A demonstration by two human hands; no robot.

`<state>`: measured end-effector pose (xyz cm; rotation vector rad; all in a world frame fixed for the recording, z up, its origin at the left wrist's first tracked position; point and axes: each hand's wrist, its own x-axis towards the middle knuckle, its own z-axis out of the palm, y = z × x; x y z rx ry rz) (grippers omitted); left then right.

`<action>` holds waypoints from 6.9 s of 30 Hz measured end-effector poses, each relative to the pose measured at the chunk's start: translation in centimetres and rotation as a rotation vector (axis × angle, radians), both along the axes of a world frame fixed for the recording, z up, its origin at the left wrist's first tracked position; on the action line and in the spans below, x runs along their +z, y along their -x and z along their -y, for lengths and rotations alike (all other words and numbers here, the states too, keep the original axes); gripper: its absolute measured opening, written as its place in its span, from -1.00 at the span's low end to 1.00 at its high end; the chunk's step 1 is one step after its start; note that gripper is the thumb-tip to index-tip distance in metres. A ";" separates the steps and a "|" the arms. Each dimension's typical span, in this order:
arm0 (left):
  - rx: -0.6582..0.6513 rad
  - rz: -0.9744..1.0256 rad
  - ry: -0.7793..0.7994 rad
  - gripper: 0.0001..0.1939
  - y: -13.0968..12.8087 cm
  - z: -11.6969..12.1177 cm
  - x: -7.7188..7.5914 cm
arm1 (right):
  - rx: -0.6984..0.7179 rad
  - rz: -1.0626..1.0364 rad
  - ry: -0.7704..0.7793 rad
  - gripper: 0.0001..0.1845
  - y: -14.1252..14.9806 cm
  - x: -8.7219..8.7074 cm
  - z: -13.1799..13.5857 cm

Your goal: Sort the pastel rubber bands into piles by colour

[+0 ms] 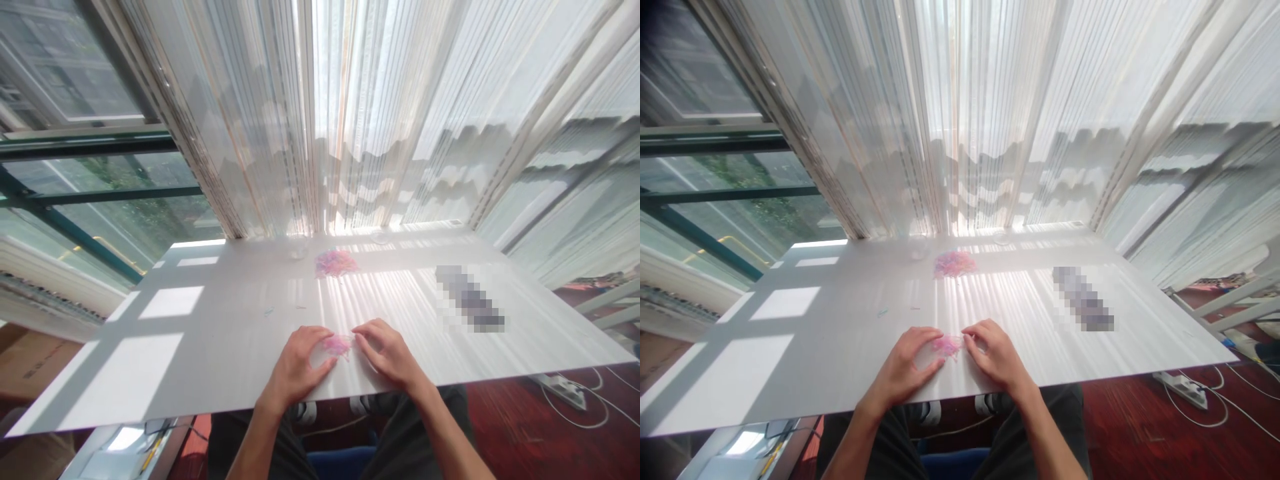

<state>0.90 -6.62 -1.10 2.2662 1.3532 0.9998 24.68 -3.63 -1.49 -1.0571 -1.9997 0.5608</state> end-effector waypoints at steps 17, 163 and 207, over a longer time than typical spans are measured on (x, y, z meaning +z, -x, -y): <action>0.023 -0.028 -0.060 -0.74 -0.5 0.2 -0.1 | 0.142 0.239 -0.136 -0.74 0.3 -0.1 0.5; -0.044 0.162 0.209 -0.89 2.1 -6.3 0.9 | 0.438 0.095 0.087 -0.84 2.2 0.4 -8.6; -0.062 -0.203 -0.088 -0.85 4.4 -7.7 2.5 | 0.227 0.251 0.055 -0.85 1.5 0.6 -10.3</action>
